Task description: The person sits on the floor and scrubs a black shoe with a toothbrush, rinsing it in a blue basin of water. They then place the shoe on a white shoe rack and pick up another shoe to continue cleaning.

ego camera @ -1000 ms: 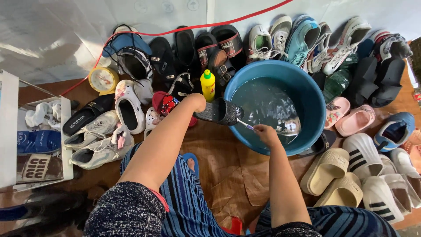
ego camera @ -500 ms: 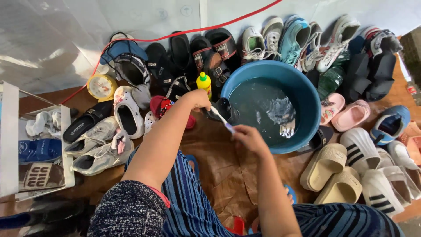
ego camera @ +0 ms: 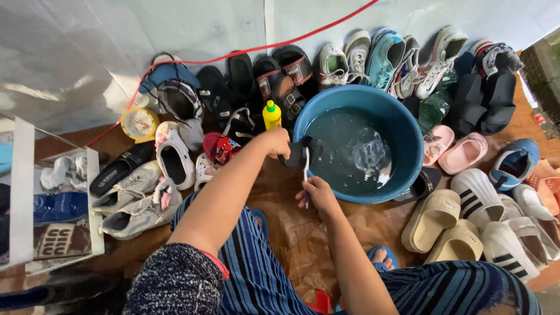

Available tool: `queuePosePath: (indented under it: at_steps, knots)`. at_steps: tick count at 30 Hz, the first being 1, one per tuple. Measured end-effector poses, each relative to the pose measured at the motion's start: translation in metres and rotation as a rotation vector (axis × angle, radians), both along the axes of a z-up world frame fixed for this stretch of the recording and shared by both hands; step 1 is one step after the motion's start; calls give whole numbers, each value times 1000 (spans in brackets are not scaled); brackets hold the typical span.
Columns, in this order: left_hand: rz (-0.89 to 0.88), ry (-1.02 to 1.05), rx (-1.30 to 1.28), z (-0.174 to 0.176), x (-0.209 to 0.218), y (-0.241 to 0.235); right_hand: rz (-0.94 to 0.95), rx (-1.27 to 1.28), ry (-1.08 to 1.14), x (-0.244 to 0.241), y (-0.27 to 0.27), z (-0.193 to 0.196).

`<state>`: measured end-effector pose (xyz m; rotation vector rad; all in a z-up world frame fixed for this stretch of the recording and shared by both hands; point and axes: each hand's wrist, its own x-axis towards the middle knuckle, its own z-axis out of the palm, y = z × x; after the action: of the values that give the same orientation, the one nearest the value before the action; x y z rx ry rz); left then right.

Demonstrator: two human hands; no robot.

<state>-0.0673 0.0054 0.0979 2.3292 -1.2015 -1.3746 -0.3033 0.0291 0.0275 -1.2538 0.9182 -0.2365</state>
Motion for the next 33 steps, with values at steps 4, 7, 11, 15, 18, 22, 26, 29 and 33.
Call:
queuePosePath:
  at_steps: [4,7,11,15,18,22,26,29,33]
  knots:
    - [10,45,36,0,-3,2,63,22,-157,13,25,32]
    - [26,46,79,12,-2,6,105,-6,-139,15,43,41]
    - [26,45,76,7,-2,8,-76,196,0,11,33,8]
    - [26,34,63,15,-4,11,-61,219,-12,22,60,42]
    - [25,25,72,17,-3,12,-35,230,-49,25,67,36]
    - [-32,11,90,15,-5,11,-193,311,-1,13,45,-6]
    - [-80,-55,63,11,-21,7,-209,297,-36,14,45,29]
    - [-142,-75,117,4,-25,4,-195,300,-81,18,36,40]
    - [-297,-158,83,5,-40,10,-264,323,-114,11,-16,-23]
